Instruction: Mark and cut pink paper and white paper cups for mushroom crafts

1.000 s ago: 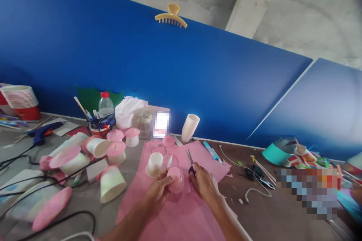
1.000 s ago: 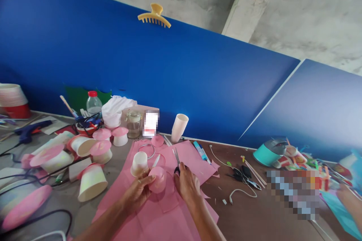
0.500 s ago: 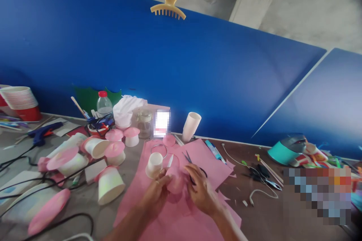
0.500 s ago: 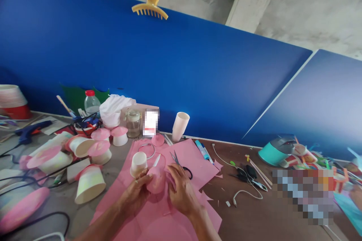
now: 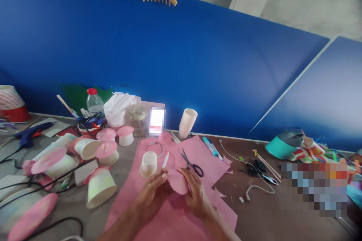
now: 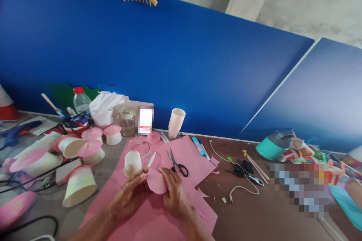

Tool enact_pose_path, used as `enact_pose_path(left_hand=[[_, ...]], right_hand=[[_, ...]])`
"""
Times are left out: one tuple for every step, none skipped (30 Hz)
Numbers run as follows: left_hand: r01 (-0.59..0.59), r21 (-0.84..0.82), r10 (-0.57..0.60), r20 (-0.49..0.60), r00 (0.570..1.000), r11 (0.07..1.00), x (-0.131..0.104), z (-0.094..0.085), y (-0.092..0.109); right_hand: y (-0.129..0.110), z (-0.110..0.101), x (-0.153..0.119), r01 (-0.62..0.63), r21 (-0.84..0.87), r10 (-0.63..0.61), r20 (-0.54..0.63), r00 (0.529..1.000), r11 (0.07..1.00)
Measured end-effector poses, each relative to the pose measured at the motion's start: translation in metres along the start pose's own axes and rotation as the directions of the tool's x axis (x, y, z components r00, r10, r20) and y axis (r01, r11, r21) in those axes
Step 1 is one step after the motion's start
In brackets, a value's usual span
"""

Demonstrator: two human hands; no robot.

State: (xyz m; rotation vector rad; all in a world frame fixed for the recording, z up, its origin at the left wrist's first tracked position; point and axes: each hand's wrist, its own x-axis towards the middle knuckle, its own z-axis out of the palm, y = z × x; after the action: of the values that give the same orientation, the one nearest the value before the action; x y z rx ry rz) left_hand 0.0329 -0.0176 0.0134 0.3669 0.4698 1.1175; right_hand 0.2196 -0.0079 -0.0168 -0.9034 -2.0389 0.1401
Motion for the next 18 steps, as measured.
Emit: enact_pose_path(left_hand=[[0.004,0.008,-0.004,0.019,1.000,1.000,0.000,-0.001,-0.001],[-0.001,0.028,0.000,0.030,1.000,1.000,0.000,-0.002,-0.001],[-0.014,0.058,0.012,0.035,0.999,0.998,0.001,-0.003,-0.002],[-0.034,0.096,0.031,0.033,0.999,0.995,0.001,-0.004,-0.002],[-0.055,0.139,0.051,0.030,0.998,0.989,0.002,-0.004,-0.003],[-0.074,0.182,0.070,0.028,0.997,0.981,0.002,-0.005,-0.003],[-0.086,0.218,0.083,0.022,0.996,0.972,0.002,-0.005,-0.003],[-0.087,0.247,0.087,0.012,0.996,0.965,0.002,-0.005,-0.003],[-0.084,0.272,0.089,-0.008,0.996,0.959,0.002,-0.005,-0.003],[-0.078,0.298,0.091,-0.033,0.995,0.952,0.002,-0.004,-0.004],[-0.075,0.326,0.098,-0.055,0.994,0.943,0.002,-0.004,-0.004],[-0.078,0.358,0.110,-0.069,0.992,0.930,0.002,-0.003,-0.004],[-0.087,0.393,0.125,-0.071,0.990,0.915,0.002,-0.002,-0.005],[-0.096,0.425,0.135,-0.062,0.989,0.900,0.001,0.000,-0.006],[-0.102,0.446,0.139,-0.049,0.989,0.889,0.001,0.002,-0.006],[-0.104,0.454,0.136,-0.037,0.990,0.885,0.000,0.004,-0.006],[-0.101,0.451,0.127,-0.028,0.992,0.887,-0.001,0.006,-0.007],[-0.093,0.443,0.114,-0.021,0.993,0.892,-0.002,0.009,-0.007]], right_hand=[[-0.002,0.000,0.001,-0.060,0.045,0.061,-0.016,0.998,0.997],[-0.004,0.000,0.002,-0.137,0.099,0.141,-0.024,0.990,0.986],[-0.006,0.001,0.004,-0.225,0.156,0.231,-0.024,0.973,0.962],[-0.008,0.002,0.005,-0.312,0.210,0.323,-0.016,0.946,0.926],[-0.010,0.002,0.006,-0.391,0.257,0.405,-0.003,0.914,0.884],[-0.012,0.003,0.008,-0.451,0.294,0.470,0.007,0.882,0.842],[-0.014,0.003,0.009,-0.490,0.324,0.515,0.010,0.857,0.809],[-0.016,0.004,0.011,-0.511,0.348,0.543,0.004,0.839,0.786],[-0.017,0.004,0.012,-0.520,0.372,0.562,-0.005,0.827,0.769],[-0.018,0.004,0.013,-0.524,0.397,0.575,-0.011,0.818,0.753],[-0.019,0.005,0.014,-0.526,0.425,0.586,-0.013,0.810,0.736],[-0.020,0.005,0.014,-0.531,0.455,0.599,-0.006,0.801,0.715],[-0.020,0.006,0.014,-0.539,0.486,0.613,0.010,0.790,0.688],[-0.020,0.006,0.014,-0.549,0.516,0.626,0.033,0.779,0.657],[-0.020,0.007,0.014,-0.559,0.541,0.637,0.056,0.769,0.628],[-0.020,0.008,0.014,-0.568,0.558,0.646,0.074,0.760,0.605],[-0.019,0.008,0.014,-0.574,0.566,0.651,0.084,0.755,0.592],[-0.019,0.008,0.014,-0.575,0.565,0.652,0.084,0.753,0.592]])
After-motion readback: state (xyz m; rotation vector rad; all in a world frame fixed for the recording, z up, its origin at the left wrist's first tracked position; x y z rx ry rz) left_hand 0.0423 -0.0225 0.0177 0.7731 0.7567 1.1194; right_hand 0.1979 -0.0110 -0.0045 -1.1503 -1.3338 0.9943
